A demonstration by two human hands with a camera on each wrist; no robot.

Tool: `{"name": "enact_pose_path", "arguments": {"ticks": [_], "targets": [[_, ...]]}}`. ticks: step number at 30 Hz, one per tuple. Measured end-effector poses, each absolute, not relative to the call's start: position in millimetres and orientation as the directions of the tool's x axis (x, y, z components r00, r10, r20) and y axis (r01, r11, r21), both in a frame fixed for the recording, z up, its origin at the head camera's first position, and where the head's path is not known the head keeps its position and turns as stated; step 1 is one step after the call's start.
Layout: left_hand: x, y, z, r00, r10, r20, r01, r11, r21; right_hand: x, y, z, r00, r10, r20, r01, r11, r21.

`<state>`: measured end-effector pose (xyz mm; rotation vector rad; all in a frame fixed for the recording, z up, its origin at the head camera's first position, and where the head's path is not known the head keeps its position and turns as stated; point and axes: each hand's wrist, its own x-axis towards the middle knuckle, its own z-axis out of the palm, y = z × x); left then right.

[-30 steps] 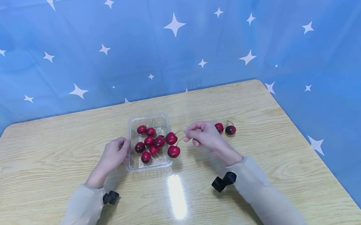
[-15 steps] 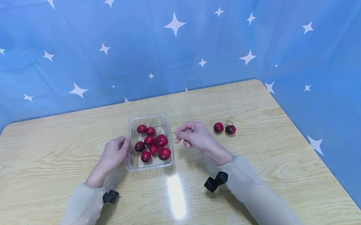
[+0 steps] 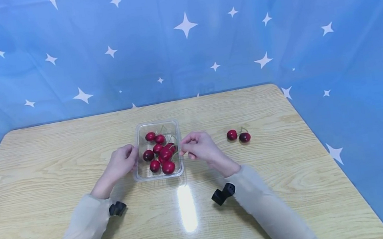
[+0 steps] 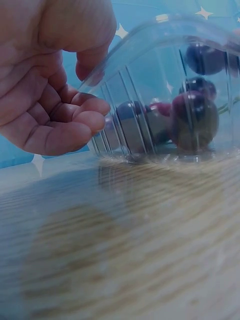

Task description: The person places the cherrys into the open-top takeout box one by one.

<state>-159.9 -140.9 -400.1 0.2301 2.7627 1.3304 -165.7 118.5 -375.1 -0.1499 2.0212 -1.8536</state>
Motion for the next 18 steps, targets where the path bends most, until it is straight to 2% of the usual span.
{"name": "enact_pose_path", "arguments": {"ticks": [18], "targets": [[-160.2,-139.6,-399.2,-0.989,0.148,0.006,0.098,0.625,0.775,-165.4,113.2,-378.1,-0.906,-0.353,-0.235,0.186,0.167,-0.968]]}}
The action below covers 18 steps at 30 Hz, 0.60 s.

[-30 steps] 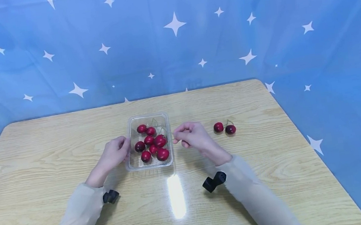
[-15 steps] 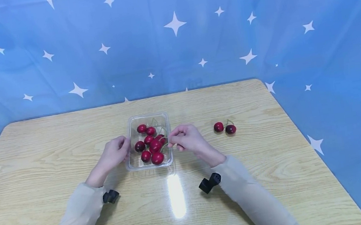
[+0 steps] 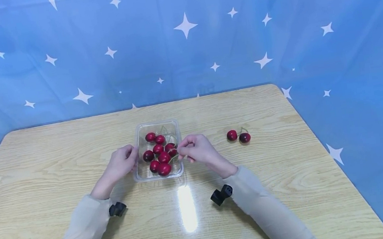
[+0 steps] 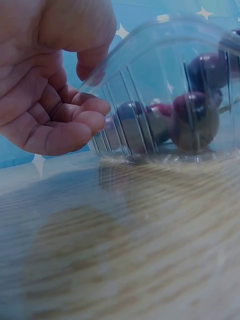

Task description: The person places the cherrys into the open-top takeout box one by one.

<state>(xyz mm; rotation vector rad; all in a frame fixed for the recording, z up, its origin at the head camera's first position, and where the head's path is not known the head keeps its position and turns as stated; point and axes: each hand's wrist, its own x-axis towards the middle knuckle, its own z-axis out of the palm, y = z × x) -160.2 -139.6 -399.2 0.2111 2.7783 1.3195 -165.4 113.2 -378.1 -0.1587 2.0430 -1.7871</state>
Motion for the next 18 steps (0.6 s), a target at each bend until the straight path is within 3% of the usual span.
{"name": "enact_pose_path", "arguments": {"ticks": [18], "targets": [[-160.3,-140.6,-400.2,-0.989,0.149,-0.006,0.09,0.627,0.774,-165.1,107.6,-376.3,-0.937,-0.304,-0.172,0.113,0.203,-0.973]]}}
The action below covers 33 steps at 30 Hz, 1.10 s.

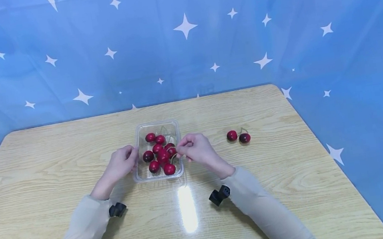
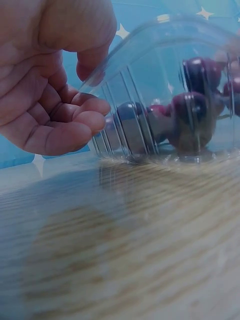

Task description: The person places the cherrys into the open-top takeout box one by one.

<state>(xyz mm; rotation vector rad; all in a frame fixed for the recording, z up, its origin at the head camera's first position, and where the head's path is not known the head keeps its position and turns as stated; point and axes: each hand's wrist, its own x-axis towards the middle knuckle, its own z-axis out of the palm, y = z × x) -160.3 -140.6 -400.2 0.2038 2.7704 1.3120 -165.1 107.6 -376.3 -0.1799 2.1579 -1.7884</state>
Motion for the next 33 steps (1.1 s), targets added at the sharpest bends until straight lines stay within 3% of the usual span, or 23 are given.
{"name": "enact_pose_path", "arguments": {"ticks": [8,33], "targets": [[-159.0,-139.7,-398.5,-0.989,0.147,0.0,0.092,0.619,0.78,-164.2,107.0,-377.2,-0.939,-0.321,-0.123,0.031,0.278,-0.96],[-160.0,-140.4,-399.8,-0.988,0.155,-0.005,0.092,0.612,0.785,-172.5,136.2,-369.6,-0.946,-0.286,-0.153,0.082,0.246,-0.966]]}}
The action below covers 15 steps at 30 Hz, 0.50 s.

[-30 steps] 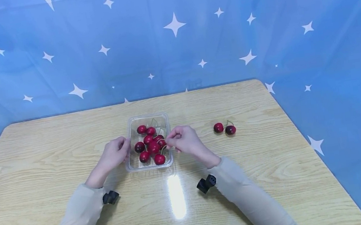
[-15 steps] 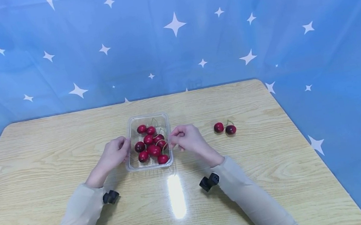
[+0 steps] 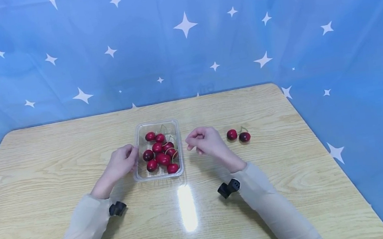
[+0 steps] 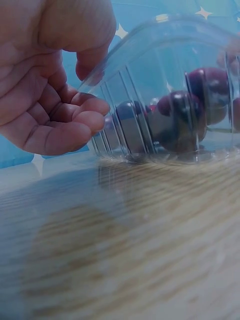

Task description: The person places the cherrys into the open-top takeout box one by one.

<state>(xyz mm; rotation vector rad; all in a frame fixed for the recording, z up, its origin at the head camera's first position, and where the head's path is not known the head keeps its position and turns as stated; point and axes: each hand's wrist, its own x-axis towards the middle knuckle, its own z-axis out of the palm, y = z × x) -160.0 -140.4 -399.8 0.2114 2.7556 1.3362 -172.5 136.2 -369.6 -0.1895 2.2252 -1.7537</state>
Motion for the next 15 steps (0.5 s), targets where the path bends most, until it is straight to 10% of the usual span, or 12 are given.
{"name": "enact_pose_path", "arguments": {"ticks": [15], "targets": [[-159.9,-140.1,-399.5,-0.987,0.16,-0.008,0.093,0.616,0.782,-175.3,155.0,-364.6,-0.949,-0.259,-0.18,0.116,0.244,-0.963]]}}
